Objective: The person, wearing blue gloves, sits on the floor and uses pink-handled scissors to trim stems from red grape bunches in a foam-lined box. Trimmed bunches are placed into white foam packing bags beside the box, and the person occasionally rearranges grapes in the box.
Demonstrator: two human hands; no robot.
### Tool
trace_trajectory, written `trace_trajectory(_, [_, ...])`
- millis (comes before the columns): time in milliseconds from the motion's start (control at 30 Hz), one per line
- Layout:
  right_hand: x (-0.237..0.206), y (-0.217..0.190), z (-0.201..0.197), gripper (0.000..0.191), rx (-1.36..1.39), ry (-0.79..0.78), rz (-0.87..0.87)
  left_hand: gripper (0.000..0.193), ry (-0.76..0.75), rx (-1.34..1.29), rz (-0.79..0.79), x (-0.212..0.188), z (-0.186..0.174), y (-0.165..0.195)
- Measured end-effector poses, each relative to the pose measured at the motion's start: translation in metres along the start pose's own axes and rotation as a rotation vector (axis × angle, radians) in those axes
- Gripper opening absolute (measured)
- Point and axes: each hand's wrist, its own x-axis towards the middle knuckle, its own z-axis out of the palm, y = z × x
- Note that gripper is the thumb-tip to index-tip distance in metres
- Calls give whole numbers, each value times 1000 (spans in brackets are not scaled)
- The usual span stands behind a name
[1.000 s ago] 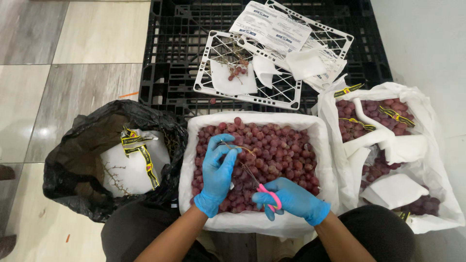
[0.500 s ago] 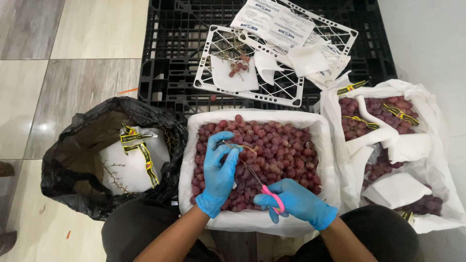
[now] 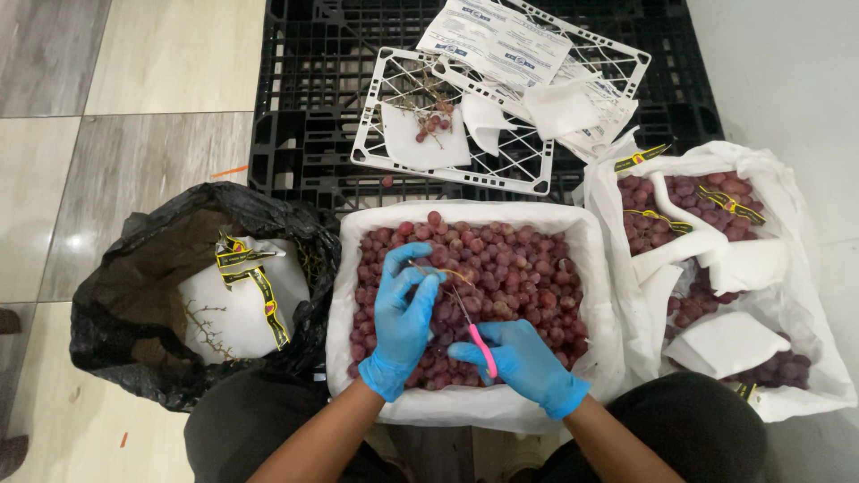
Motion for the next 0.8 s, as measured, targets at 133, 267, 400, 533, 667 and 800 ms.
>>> trace_trajectory(133, [-1,3,6,48,-229,131,-130,10,36,10,58,7,-2,-3])
trace_trajectory(267, [-10,3,-5,51,-359,163,-154,12,39,-65,55,11,0,-4])
trace_trajectory(400, [-23,0,-24,56,-605,179,-32,14,-21,-102,67,14,-2,0])
trace_trajectory(533, [-28,-2,-27,55,-655,158,-96,14,-76,-145,67,15,1,4])
trace_trajectory(667, [-22,-1,-28,56,-666,120,-154,14,-137,-172,56,14,-1,6])
trace_trajectory(800, [-19,2,-27,59,-662,120,-214,15,-160,-212,21,13,0,5])
